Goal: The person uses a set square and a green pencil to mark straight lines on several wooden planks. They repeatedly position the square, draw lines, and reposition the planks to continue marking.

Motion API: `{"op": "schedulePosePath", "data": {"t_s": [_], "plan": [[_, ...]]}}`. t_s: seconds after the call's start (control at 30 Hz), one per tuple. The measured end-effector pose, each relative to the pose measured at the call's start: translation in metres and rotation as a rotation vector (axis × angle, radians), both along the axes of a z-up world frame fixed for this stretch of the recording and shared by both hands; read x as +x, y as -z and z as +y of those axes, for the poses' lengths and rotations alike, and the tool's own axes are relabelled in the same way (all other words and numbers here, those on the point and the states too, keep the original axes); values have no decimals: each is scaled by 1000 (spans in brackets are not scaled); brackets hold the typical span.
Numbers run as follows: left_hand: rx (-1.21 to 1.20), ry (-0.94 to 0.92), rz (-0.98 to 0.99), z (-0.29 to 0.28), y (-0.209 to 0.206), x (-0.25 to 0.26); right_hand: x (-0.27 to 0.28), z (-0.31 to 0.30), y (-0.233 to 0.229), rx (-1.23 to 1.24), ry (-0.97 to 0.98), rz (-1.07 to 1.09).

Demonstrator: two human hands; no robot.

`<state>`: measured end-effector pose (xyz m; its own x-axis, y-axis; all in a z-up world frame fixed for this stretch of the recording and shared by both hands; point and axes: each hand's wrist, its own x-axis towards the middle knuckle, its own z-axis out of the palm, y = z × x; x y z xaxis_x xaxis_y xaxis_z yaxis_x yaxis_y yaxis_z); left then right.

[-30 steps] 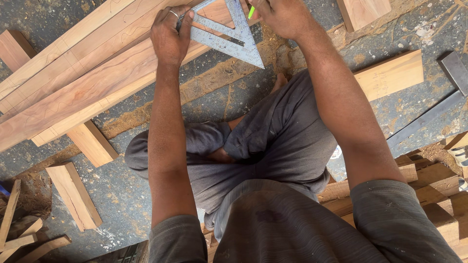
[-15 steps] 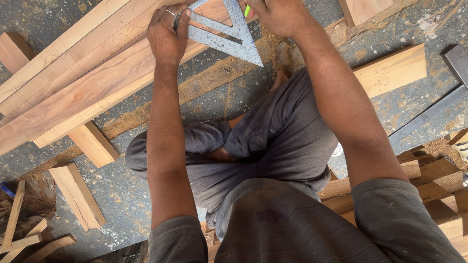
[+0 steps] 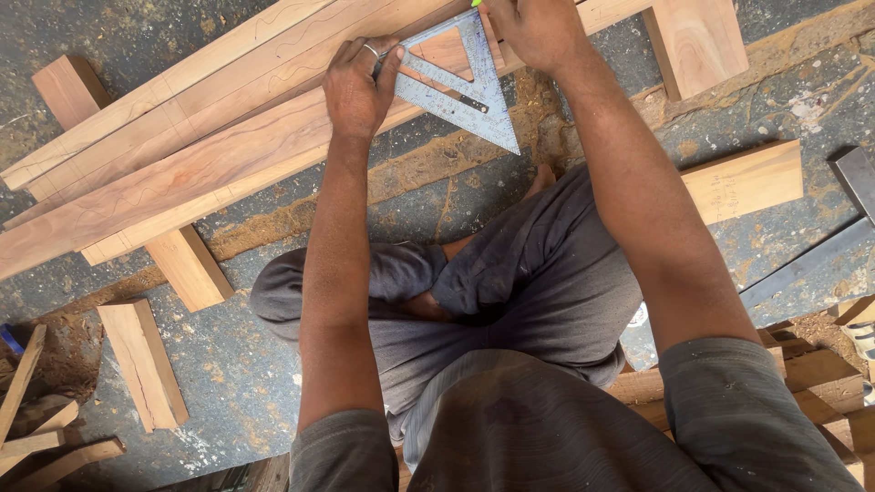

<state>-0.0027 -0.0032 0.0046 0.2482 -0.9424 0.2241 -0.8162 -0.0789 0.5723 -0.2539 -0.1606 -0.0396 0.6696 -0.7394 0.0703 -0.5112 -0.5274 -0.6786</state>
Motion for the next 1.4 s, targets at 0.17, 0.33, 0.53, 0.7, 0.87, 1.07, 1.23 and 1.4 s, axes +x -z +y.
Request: {"op": "schedulePosePath", "data": {"t_s": [0.17, 0.33, 0.53, 0.7, 0.87, 1.07, 1.23, 1.4], "plan": [[-11, 20, -10, 3, 3, 1, -15, 24, -37, -19, -52, -194], [32, 4, 27, 1, 0, -1, -17, 32, -66, 144, 26, -36], [41, -15, 13, 1, 1, 0, -39, 47, -85, 121, -76, -47], [-10, 26, 31, 8, 4, 8, -45, 42, -72, 192, 131, -118], [56, -46, -125, 59, -10, 59, -21, 35, -58, 250, 100, -66], [66, -201, -250, 98, -6, 96, -1, 30, -62, 435, -43, 378], [37, -296, -172, 90, -13, 91, 11, 22, -83, 252, -66, 320], [57, -354, -234, 83, -6, 89, 21, 13, -69, 258, -49, 327]]}}
